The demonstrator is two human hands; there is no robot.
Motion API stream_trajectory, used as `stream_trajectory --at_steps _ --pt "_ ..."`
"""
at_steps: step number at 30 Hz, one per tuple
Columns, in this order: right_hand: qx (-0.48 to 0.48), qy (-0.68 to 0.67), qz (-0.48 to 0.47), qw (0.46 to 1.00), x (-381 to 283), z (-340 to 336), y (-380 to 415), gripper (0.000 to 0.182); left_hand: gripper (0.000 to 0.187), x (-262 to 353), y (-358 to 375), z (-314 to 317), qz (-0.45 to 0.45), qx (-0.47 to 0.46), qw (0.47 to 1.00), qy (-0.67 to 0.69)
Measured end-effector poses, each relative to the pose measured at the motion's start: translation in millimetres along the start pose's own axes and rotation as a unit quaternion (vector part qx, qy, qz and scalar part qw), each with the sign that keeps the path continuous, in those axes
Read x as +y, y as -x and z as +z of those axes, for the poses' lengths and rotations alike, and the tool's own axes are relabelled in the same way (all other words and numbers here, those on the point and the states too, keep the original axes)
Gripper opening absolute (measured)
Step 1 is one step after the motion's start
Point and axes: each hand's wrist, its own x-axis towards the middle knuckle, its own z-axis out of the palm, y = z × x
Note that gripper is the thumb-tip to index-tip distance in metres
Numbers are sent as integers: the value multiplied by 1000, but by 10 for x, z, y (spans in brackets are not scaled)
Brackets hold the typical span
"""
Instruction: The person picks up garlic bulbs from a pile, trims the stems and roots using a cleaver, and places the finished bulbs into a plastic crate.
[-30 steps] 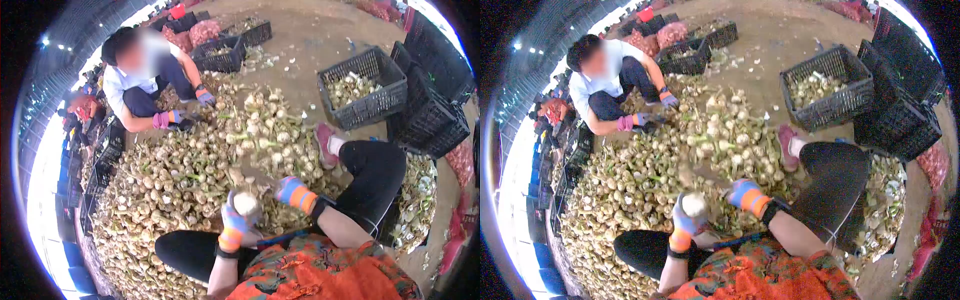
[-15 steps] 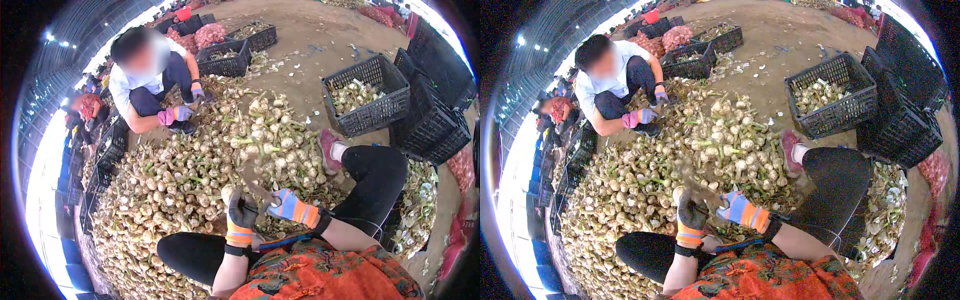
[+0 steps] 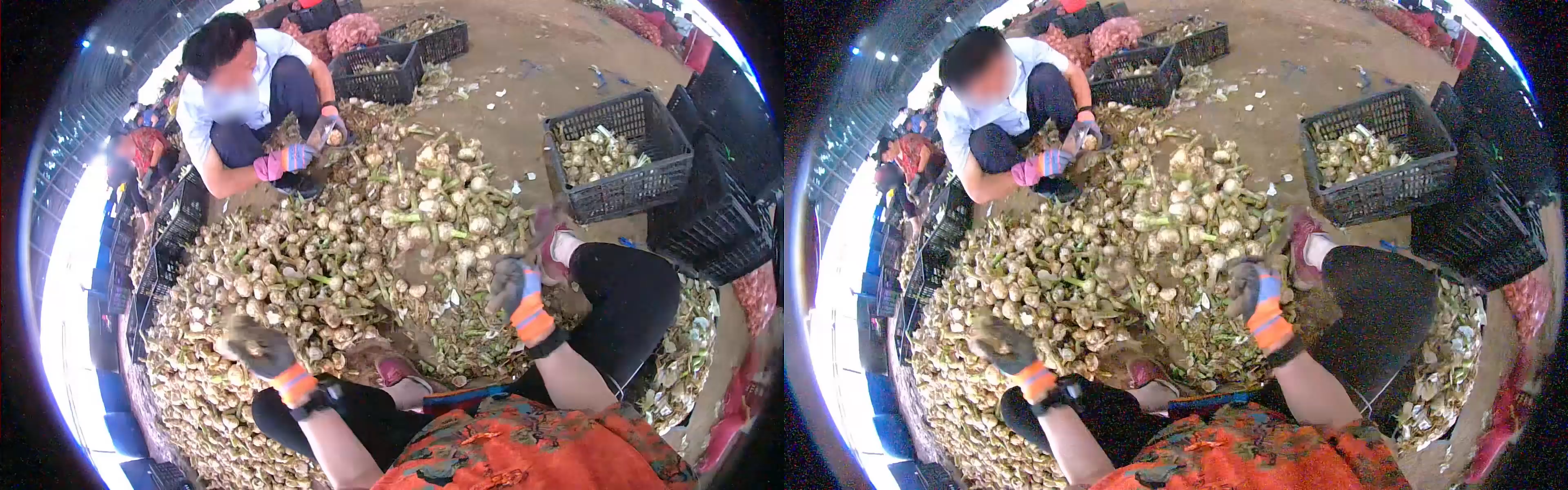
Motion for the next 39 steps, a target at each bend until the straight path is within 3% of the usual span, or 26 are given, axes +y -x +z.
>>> stream_trajectory --at_steps 2,3,4,5,6,7,8,9,10,11,13,14,15,17,19,21,23,25,27,28,29,31,33,36,38,39 --pt "-16 -25 15 999 -206 234 136 19 35 -243 -269 236 59 86 988 -116" --pt "-49 132 -77 987 -199 291 201 19 36 -701 -360 242 95 173 959 -202" --pt "-80 283 -168 941 -199 377 274 20 38 -1243 -139 668 17 145 924 -352" --pt "-32 166 -61 984 -188 505 344 19 44 -1677 -259 -232 -45 91 838 -535" --pt "41 32 32 998 -177 633 414 18 50 -2104 -377 -1100 -83 14 671 -736" --pt "26 53 29 998 -168 642 434 16 56 -2523 -494 -1907 -87 -67 511 -853" --pt "12 73 25 997 -156 650 453 14 62 -2684 -262 -1483 -206 -127 454 -858" --pt "-12 106 21 994 -163 662 488 11 64 -2838 -115 -1062 -261 -106 327 -902" --pt "-22 124 17 992 -196 687 474 10 68 -3031 -66 -1460 -282 -117 324 -896" --pt "-32 142 13 989 -228 712 460 11 68 -3067 33 -1311 -217 -102 320 -916" --pt "12 140 40 989 -281 731 453 10 63 -3034 56 -924 -240 -50 374 -894" --pt "19 156 13 987 -203 659 416 9 61 -3037 48 -1043 -246 -56 412 -876" --pt "19 156 17 987 -171 635 394 9 60 -3028 35 -1207 -245 -69 481 -839" --pt "13 63 36 997 -155 656 395 13 59 -2928 76 -1291 -212 -87 700 -677" --pt "-24 132 28 991 -155 660 427 13 61 -2852 140 -1163 -186 -106 833 -509" --pt "-81 271 13 959 -169 657 481 13 56 -2635 288 -437 -217 -95 840 -489" --pt "-112 481 -182 850 -179 679 559 19 58 -2501 420 -100 -194 -121 822 -521" --pt "-152 735 -160 642 -210 715 672 26 49 -2416 537 -164 -198 -128 852 -467" --pt "-192 758 -114 613 -343 886 845 30 35 -2239 692 107 -264 -7 905 -335" --pt "-214 781 -120 574 -318 892 888 30 28 -2167 753 296 -223 -101 888 -390" --pt "-235 802 -125 534 -310 917 947 30 28 -2129 787 336 -222 -104 887 -390" --pt "-240 790 -146 545 -345 983 1057 32 27 -2073 847 396 -258 -80 893 -360" --pt "-264 799 -109 529 -403 1058 1139 35 26 -2046 910 467 -286 -40 909 -299" --pt "-266 797 -113 531 -418 1042 1230 37 16 -1987 963 500 -281 -71 920 -263" --pt "-266 792 -131 534 -401 1006 1244 37 22 -1939 1069 524 -237 -120 856 -443" --pt "-270 797 -111 529 -393 997 1250 36 22 -1935 1096 478 -236 -123 856 -444"
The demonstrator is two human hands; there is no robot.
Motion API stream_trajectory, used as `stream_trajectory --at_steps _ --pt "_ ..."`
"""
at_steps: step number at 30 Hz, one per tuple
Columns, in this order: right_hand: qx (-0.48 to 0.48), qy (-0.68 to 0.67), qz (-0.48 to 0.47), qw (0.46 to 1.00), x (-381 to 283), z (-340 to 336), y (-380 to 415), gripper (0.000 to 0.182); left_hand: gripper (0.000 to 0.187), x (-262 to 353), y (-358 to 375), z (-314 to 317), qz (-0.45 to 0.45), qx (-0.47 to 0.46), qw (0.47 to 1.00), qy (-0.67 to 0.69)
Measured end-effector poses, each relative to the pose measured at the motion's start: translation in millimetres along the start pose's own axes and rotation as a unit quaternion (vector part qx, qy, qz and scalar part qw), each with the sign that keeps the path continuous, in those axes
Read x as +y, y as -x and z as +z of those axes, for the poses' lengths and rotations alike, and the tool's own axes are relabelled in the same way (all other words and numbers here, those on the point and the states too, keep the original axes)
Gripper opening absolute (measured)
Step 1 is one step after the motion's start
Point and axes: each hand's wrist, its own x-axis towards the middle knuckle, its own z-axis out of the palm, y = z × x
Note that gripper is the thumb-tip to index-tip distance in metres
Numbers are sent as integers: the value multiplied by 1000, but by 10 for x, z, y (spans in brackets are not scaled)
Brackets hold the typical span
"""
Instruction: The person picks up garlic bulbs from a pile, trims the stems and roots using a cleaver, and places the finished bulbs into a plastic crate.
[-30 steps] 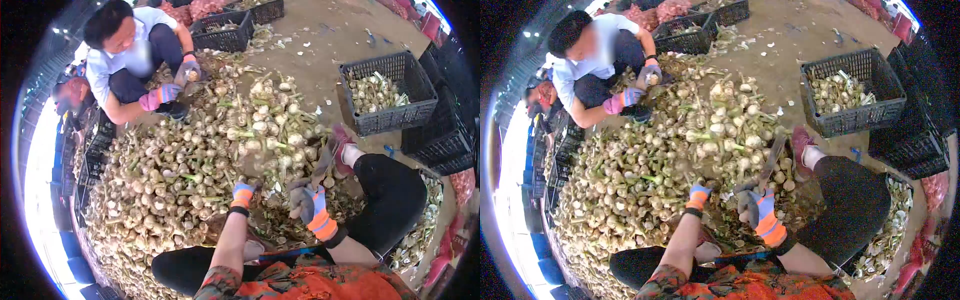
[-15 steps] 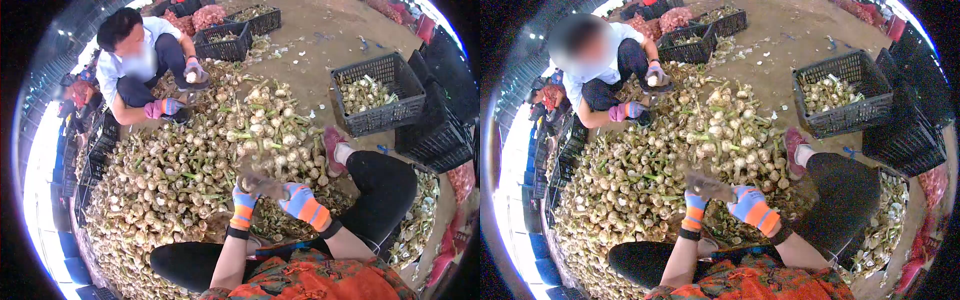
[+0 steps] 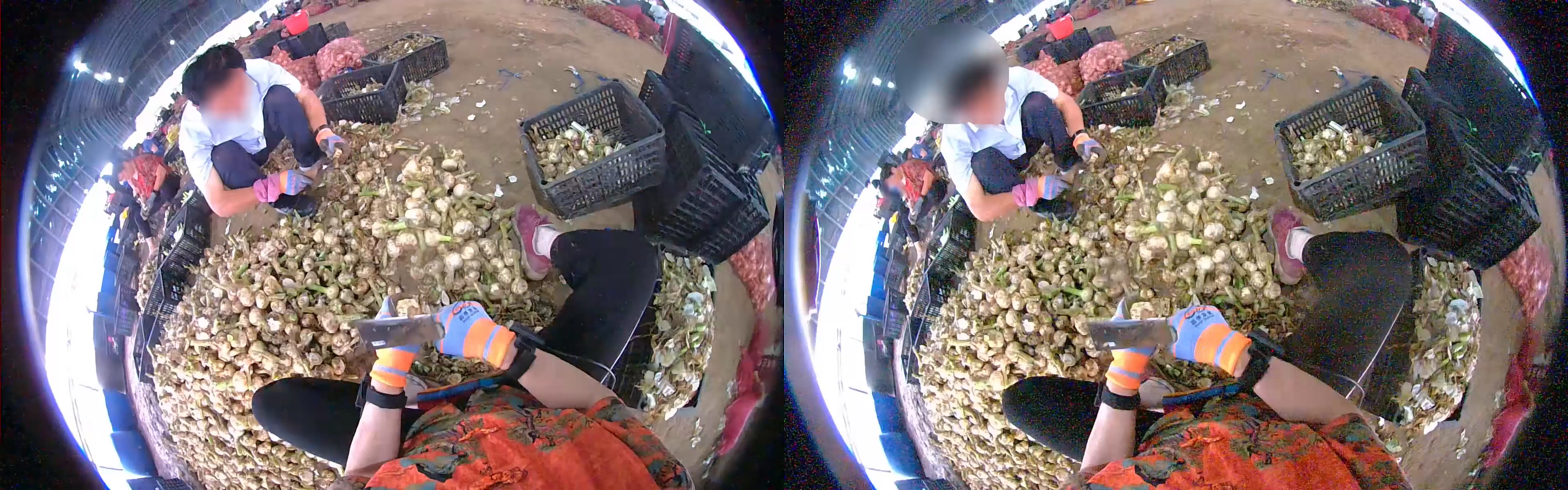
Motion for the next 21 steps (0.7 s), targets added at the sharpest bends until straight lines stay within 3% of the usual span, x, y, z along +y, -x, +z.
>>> stream_trajectory --at_steps 2,3,4,5,6,16,18,20,21 --pt "-14 3 7 1000 -1 -43 -2 35 21 -28 -44 9 -104 26 946 305" --pt "-30 -3 12 999 -16 -49 18 35 21 -9 -8 23 -105 24 947 304" --pt "-46 -8 15 999 -27 -51 33 34 20 12 48 28 -23 19 993 117" --pt "-40 -11 16 999 -23 -13 18 33 22 88 99 67 61 13 995 -74" --pt "-39 -10 17 999 -17 13 16 33 26 124 127 86 143 7 954 -262" --pt "8 -14 -8 1000 60 268 -29 38 36 159 161 111 147 48 943 -296" --pt "33 -19 -11 999 28 184 -24 36 35 271 182 202 270 66 880 -384" --pt "-30 -11 12 999 -5 104 0 36 37 95 160 77 154 65 936 -310" --pt "-2 -18 -1 1000 75 183 -35 37 38 50 188 66 115 73 959 -249"
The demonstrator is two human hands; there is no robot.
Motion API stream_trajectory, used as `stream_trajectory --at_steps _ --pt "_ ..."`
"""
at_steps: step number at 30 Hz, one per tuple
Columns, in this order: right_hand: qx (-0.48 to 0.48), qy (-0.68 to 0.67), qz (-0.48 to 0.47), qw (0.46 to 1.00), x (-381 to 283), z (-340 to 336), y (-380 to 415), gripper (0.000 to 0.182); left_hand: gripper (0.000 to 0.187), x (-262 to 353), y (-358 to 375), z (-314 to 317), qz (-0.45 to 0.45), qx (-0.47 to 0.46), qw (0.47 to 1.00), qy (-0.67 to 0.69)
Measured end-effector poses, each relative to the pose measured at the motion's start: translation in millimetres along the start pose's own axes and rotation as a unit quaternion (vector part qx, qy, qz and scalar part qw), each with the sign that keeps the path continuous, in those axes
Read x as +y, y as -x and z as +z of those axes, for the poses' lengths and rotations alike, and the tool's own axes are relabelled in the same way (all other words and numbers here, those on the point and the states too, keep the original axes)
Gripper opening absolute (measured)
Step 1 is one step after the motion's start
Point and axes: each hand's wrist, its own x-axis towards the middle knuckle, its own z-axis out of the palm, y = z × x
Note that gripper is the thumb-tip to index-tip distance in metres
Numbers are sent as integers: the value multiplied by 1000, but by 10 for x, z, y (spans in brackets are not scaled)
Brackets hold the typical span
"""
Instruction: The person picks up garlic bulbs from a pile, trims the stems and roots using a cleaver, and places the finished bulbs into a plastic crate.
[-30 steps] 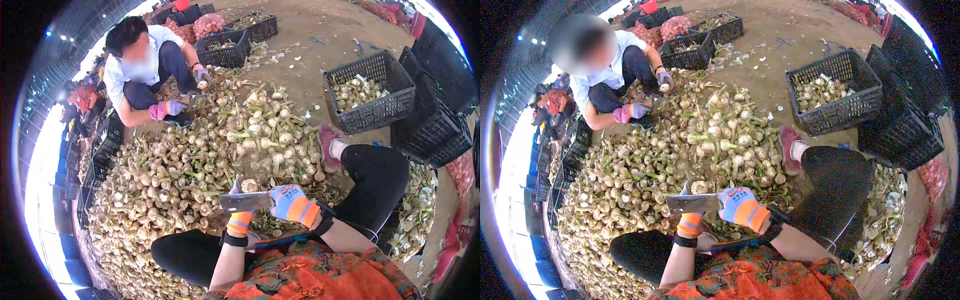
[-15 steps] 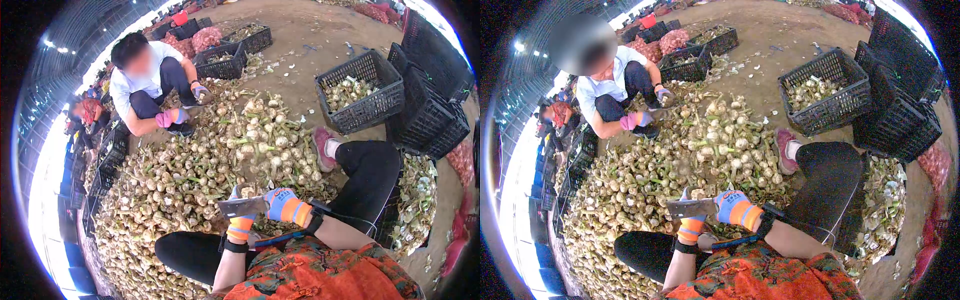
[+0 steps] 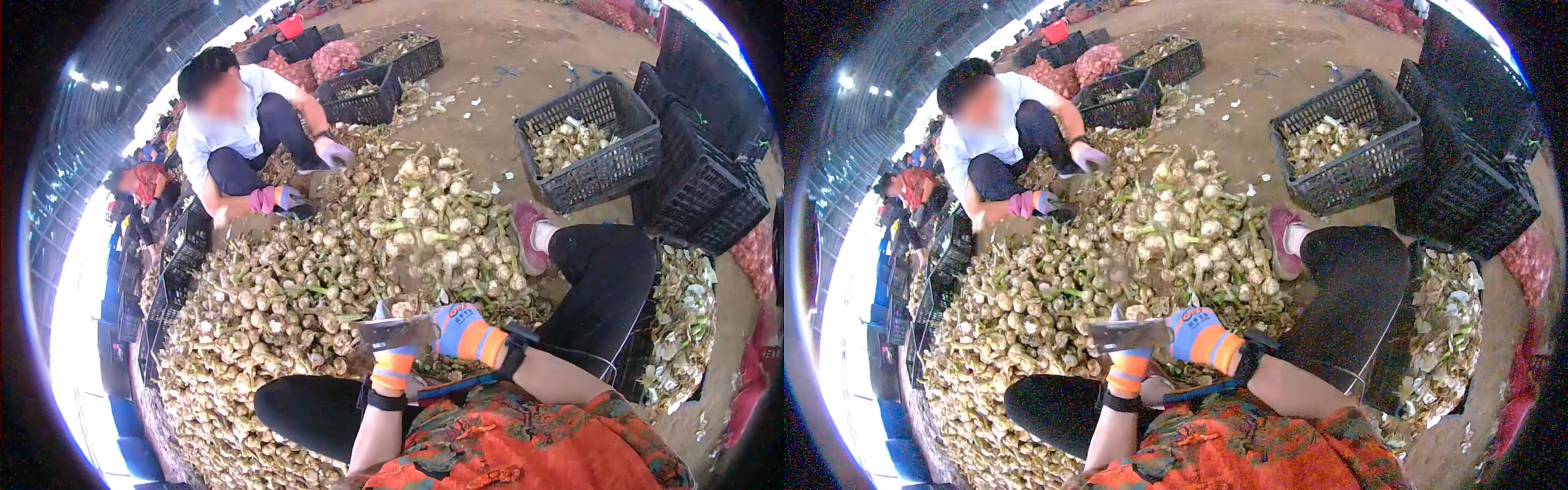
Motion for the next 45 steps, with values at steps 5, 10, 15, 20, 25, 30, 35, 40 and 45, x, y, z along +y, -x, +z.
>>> stream_trajectory --at_steps 5,10,15,20,25,30,35,40,45 --pt "-18 19 23 999 -30 -14 22 37 48 -55 -77 35 11 21 1000 19" --pt "98 -27 100 990 568 178 -193 35 48 621 -14 -156 88 98 975 -178" --pt "233 -137 124 955 502 87 -369 29 35 830 -118 -314 125 101 977 -137" --pt "224 -184 -37 956 105 204 -113 34 32 451 -100 -238 71 110 990 -57" --pt "157 -371 12 915 83 222 -182 28 16 373 -140 -261 -220 -8 823 523" --pt "176 -370 -74 909 183 417 -285 24 18 269 -112 -234 -256 -16 716 650" --pt "186 -135 -83 970 62 181 -206 29 15 489 -14 -105 -224 -8 772 595" --pt "161 -164 -34 973 529 483 -484 26 10 440 -106 -144 -219 -72 813 535" --pt "220 -827 29 517 1679 921 -740 30 5 415 -381 -794 -147 -11 685 714"
